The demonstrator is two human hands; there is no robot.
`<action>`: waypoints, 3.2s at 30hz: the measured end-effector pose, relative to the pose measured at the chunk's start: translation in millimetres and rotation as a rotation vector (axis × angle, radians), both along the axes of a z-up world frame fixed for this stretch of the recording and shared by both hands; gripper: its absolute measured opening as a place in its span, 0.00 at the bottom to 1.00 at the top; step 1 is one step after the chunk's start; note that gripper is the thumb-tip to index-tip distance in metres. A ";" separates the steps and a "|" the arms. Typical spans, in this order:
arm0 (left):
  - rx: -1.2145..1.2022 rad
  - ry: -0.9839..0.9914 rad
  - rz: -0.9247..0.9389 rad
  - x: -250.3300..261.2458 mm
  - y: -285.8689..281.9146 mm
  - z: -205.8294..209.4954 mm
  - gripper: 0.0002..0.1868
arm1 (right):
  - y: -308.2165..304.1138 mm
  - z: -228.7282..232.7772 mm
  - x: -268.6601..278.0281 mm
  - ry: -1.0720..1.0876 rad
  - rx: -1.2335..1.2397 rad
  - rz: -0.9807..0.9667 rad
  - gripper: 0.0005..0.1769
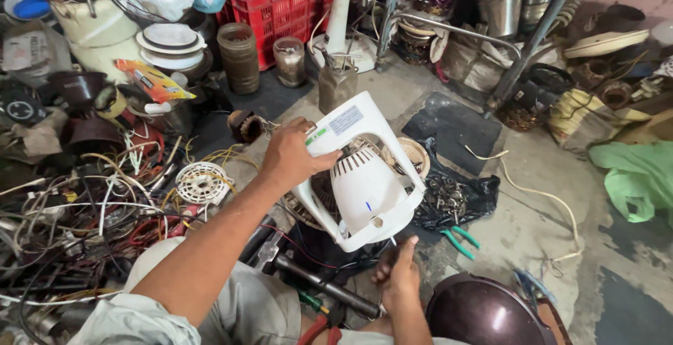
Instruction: The person disassembles a white electric appliance, likely a fan, using pliers to remove parts and strip wires. They manipulate internal components and wiring throughout the clip.
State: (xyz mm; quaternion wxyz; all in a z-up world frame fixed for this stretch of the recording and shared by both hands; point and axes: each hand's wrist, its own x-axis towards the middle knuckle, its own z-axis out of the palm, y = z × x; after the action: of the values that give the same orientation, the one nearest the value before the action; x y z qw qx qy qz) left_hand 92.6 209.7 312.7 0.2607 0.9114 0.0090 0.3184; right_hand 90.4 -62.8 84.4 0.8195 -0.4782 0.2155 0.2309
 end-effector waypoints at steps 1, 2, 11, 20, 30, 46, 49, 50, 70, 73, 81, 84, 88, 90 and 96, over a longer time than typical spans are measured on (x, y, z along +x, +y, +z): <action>-0.008 0.003 0.000 0.5 -0.8 0.6 0.27 | 3.5 9.7 -5.6 0.023 -0.182 -0.038 0.34; -0.015 0.005 -0.001 1.2 -1.4 1.0 0.27 | 5.9 18.3 -11.3 -0.077 -0.160 -0.081 0.26; -0.016 0.063 -0.008 2.2 -5.3 -1.1 0.27 | 8.2 -10.0 -22.4 -0.462 -0.155 -0.249 0.11; 0.055 0.011 0.037 5.3 -3.2 -6.9 0.27 | 4.2 23.6 -14.1 0.088 -0.023 -0.119 0.38; -0.025 0.010 0.046 3.9 3.6 -14.4 0.27 | 13.8 25.1 -26.5 -0.534 -0.339 -0.236 0.15; -0.027 0.023 0.018 4.9 -1.4 -12.1 0.24 | 11.6 7.0 -10.7 -0.195 0.116 -0.191 0.22; -0.039 -0.004 0.003 5.6 1.2 -14.3 0.23 | 12.3 0.6 -19.2 -0.552 0.073 -0.195 0.16; -0.054 -0.021 -0.010 5.3 2.4 -15.5 0.23 | 13.4 2.2 -19.6 -0.626 -0.027 -0.222 0.12; -0.089 0.046 0.111 -5.7 2.6 -10.4 0.28 | 8.4 29.9 -2.2 -0.010 0.015 -0.082 0.32; -0.091 0.040 0.027 -11.7 11.0 -8.9 0.28 | 5.1 38.4 -5.1 -0.046 -0.097 -0.059 0.34; -0.187 0.101 -0.122 -20.0 41.2 -17.5 0.27 | 4.5 29.6 -11.9 -0.292 -0.009 -0.111 0.12; -0.176 0.025 -0.098 -14.9 49.6 -29.1 0.27 | 8.7 30.4 -11.2 -0.373 -0.067 -0.162 0.07; -0.175 -0.022 0.014 -4.8 57.6 -47.7 0.26 | -1.5 57.6 -4.9 -0.497 -0.101 -0.095 0.20; -0.223 0.016 0.046 -0.4 60.8 -52.0 0.25 | 5.4 86.0 -5.0 -0.488 -0.276 -0.126 0.25; -0.244 -0.074 0.070 4.4 65.6 -62.5 0.19 | 52.4 167.9 30.6 -0.545 -0.908 0.269 0.43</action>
State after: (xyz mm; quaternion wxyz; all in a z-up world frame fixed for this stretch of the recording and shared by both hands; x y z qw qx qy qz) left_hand 97.0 275.4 250.2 0.3583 0.8597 0.0700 0.3572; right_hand 121.1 -10.4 252.3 0.5202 -0.8497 0.0104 0.0852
